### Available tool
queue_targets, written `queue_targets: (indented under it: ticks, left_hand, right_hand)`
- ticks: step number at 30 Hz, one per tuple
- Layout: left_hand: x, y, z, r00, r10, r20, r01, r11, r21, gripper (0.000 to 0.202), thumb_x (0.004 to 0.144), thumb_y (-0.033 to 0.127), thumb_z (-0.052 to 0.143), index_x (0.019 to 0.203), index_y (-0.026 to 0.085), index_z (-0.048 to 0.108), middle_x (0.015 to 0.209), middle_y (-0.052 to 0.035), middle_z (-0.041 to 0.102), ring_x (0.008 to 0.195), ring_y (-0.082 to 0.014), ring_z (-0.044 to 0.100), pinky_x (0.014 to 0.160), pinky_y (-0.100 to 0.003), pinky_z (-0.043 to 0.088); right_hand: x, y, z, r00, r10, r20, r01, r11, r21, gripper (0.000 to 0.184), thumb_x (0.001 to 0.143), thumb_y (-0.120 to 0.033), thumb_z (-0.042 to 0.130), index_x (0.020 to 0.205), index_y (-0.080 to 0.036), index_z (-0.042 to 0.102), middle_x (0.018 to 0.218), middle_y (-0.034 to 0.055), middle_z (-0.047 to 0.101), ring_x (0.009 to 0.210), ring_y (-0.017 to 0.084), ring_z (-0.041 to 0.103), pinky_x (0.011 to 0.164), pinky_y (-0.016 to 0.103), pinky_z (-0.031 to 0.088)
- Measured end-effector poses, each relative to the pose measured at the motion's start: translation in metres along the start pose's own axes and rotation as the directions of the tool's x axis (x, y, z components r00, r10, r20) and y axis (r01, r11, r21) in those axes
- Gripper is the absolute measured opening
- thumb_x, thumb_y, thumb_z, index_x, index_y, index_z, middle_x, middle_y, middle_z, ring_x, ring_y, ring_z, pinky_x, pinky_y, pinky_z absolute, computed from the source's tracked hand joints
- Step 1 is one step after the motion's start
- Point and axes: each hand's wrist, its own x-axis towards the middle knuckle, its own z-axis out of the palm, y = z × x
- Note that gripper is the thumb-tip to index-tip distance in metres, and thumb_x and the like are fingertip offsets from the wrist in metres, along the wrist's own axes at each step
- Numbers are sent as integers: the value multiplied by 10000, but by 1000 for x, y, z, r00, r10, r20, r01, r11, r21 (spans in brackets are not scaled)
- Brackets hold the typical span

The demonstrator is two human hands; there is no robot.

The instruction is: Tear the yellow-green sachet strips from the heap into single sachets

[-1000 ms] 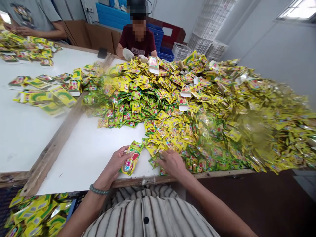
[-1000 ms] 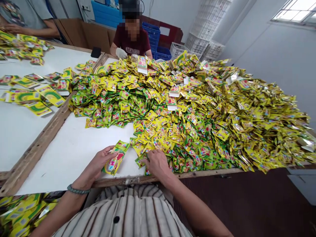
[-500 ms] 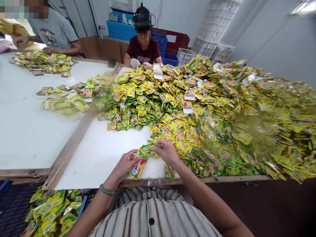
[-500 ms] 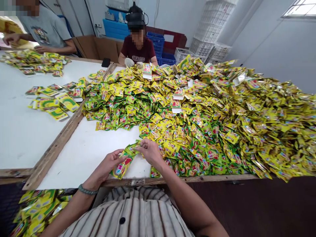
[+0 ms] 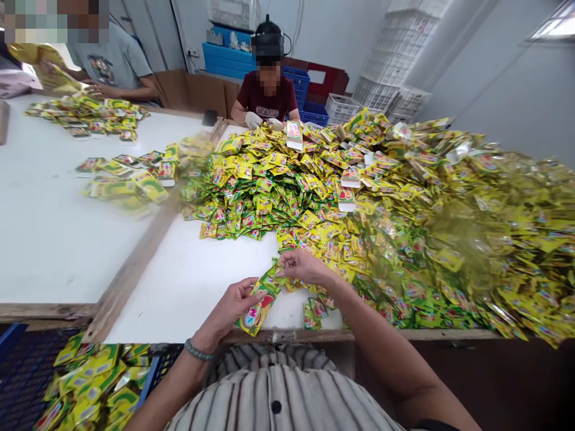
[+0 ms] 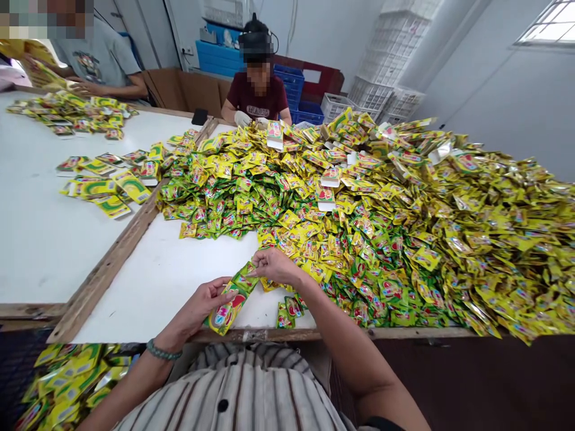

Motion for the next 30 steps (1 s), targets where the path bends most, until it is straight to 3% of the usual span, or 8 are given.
queue_targets:
  ticks: [5,10,14,17,21,25,28,30]
  left_hand:
    - [-1,-7,-2,1000,1,11,-1,1000,-18,462,713,378,756,1096,148,636,939,-72,736,755,-161,668,678,-226,497]
    - [0,-6,-1,999,9,40,-8,1000,-11,480,730,365,744,1141,147,629,974,-77,734,808,-175,672,717,-239,500]
    - [2,0,2,1000,12,16,-11,1000,-15,486,705,380,758,1113,143,641,976,-77,735,795,-179,674,710,-245,504]
    - [4,4,2,996,-6,-87,5,1000,-10,474,660,385,786,1036,129,653,914,-69,742,732,-166,671,665,-234,507]
    - [9,5,-5,972,-86,-220,77,996,-49,495,594,362,824,977,116,631,774,-53,738,588,-137,646,559,-213,498]
    - [11,2,-7,942,-171,-290,134,980,-143,504,578,300,838,971,149,562,743,-43,730,563,-143,653,539,-226,515]
    - [9,0,-4,946,-172,-275,121,974,-193,586,539,233,862,1008,170,517,817,-42,734,618,-147,675,586,-238,542]
    - [6,0,-2,956,-149,-254,98,974,-204,640,527,219,870,1050,179,502,868,-41,734,651,-147,683,611,-240,550]
  right_hand:
    - [6,4,6,999,19,29,-17,996,-84,316,639,-387,726,589,-179,492,486,-86,404,465,61,324,452,191,244]
    - [8,8,22,997,4,-81,-13,993,-115,234,616,-288,740,601,-171,537,531,-66,469,502,69,385,470,189,263]
    - [2,6,18,986,41,-165,-39,999,15,298,612,-378,753,639,-174,537,527,-69,452,486,70,361,460,194,259]
    - [-14,3,5,970,73,-232,-51,994,100,333,642,-435,732,674,-181,521,523,-75,442,472,71,354,460,198,260]
    - [-48,9,0,965,59,-255,-116,970,-214,217,715,-308,709,647,-172,554,523,-63,472,488,80,390,494,207,277]
    - [-71,22,15,978,-65,-200,-56,836,-545,40,800,-198,634,777,-173,655,702,5,628,624,123,532,586,227,356]
    - [-67,25,21,956,-198,-216,-13,707,-708,184,822,-103,544,944,-175,661,921,66,663,827,171,581,710,260,395]
    - [-56,26,21,954,-262,-146,36,583,-812,281,784,-49,527,1005,-174,648,1019,87,655,935,206,556,778,298,381]
